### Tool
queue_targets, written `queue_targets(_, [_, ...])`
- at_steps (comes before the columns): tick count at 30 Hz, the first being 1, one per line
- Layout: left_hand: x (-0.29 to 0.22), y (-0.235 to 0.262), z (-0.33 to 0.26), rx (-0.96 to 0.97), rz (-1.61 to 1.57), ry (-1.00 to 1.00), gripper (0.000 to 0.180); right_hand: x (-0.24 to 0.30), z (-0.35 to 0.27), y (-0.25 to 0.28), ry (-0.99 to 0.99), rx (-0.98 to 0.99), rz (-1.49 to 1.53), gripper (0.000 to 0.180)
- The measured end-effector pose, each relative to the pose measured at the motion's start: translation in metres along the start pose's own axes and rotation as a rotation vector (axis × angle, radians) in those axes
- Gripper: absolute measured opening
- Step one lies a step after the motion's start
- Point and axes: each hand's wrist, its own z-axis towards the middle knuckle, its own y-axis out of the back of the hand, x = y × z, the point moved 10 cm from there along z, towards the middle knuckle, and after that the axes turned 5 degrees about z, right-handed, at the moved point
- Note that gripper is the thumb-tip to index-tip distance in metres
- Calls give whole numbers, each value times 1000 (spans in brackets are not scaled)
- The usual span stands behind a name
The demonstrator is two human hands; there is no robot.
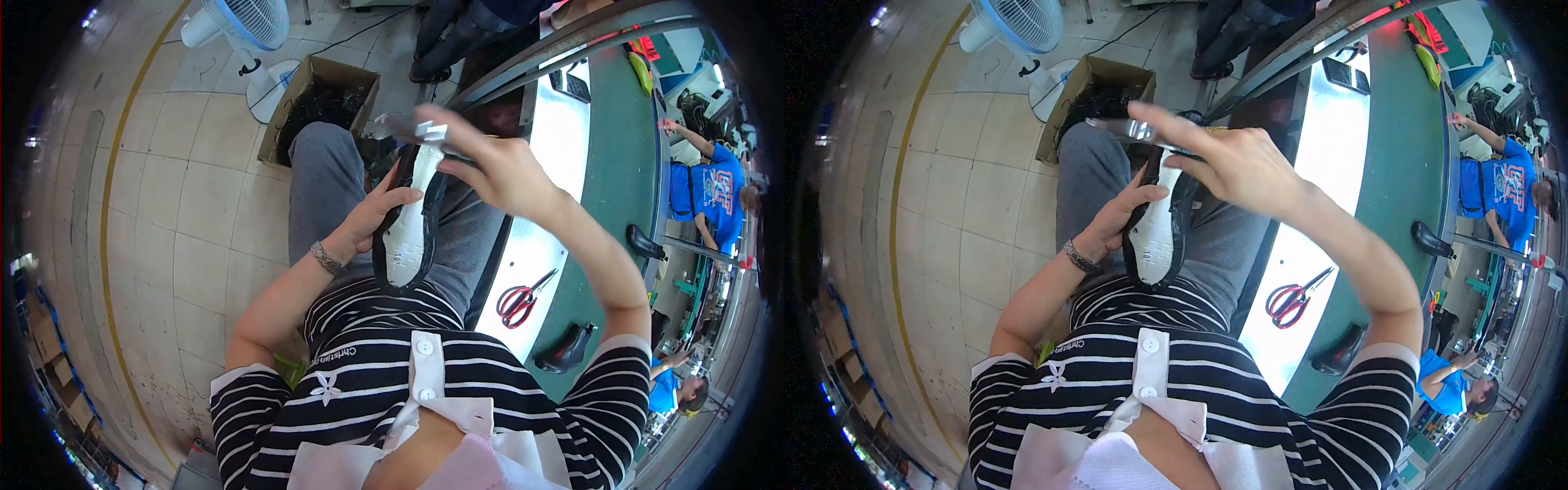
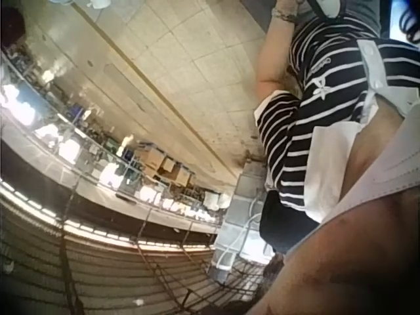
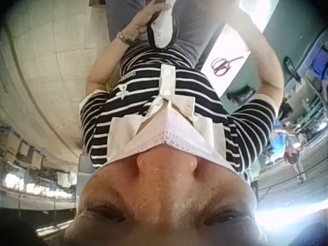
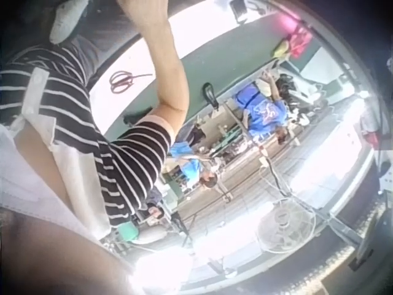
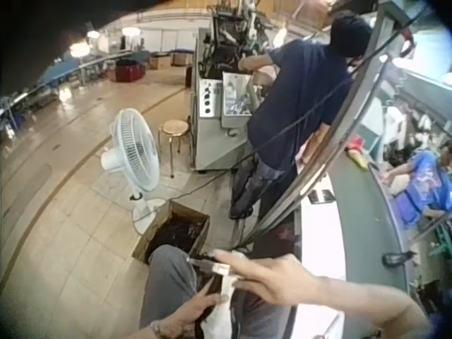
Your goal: Trim and finish the sole and heel area of a black boot using industrial tools.
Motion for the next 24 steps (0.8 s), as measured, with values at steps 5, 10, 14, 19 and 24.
queue_targets(5, [-3, 11, -5, -62, 25, -18, 83, -33, -1, -35, -317, 589, -462, 63])
queue_targets(10, [-2, 7, -2, -8, 64, 1, 86, -24, -13, -12, -67, -60, -72, 61])
queue_targets(14, [-4, 13, -7, -58, 77, 22, 88, -45, -16, -49, -348, 501, -409, 63])
queue_targets(19, [-3, 10, -5, -14, 98, 17, 90, -28, -22, -41, -210, 195, -144, 63])
queue_targets(24, [-4, 17, -9, -82, 123, 24, 90, -23, -16, -51, -235, 456, -387, 67])
